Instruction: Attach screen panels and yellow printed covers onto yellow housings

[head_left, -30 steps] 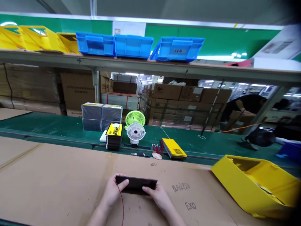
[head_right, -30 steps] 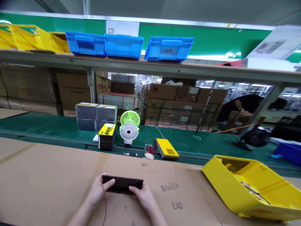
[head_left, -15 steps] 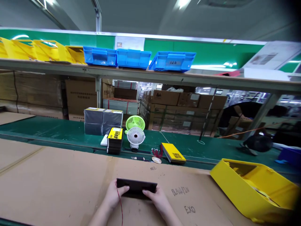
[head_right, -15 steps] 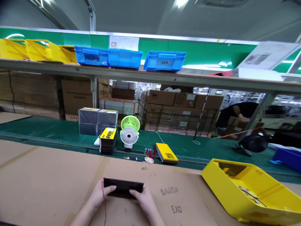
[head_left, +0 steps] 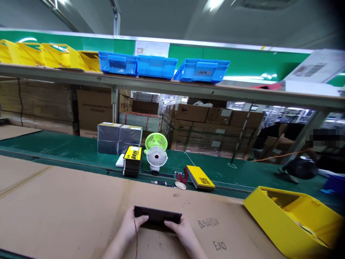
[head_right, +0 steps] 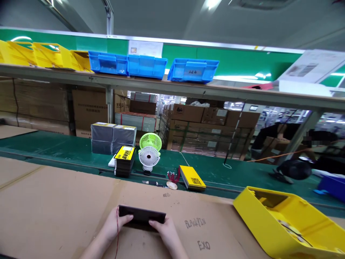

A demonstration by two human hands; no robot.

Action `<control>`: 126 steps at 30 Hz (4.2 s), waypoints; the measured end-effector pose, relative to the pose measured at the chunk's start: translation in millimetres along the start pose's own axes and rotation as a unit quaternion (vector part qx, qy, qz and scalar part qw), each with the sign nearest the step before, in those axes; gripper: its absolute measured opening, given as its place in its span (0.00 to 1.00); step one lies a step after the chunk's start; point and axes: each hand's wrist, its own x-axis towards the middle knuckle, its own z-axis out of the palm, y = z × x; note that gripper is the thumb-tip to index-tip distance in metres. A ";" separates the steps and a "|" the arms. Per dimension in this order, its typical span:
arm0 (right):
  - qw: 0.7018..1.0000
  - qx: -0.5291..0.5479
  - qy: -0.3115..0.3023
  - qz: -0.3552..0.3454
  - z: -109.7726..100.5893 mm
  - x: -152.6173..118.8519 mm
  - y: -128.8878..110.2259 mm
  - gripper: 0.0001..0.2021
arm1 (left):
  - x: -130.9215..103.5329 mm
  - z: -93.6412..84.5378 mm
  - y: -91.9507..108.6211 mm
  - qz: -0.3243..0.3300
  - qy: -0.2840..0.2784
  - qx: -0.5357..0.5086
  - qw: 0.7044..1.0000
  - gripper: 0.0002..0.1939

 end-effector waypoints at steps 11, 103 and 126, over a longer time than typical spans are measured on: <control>1.000 0.014 0.006 0.010 2.7 -3.9 -5.0 0.20 | 0.5 -2.2 -5.2 -0.003 0.015 0.031 0.999 0.18; 1.000 -0.015 -0.004 -0.003 -0.5 1.3 1.7 0.17 | 3.5 -3.8 -8.7 0.002 0.015 0.054 0.998 0.19; 0.999 -0.033 0.002 -0.005 -2.1 0.3 4.7 0.19 | -2.9 -0.1 4.9 0.006 -0.004 0.029 1.000 0.21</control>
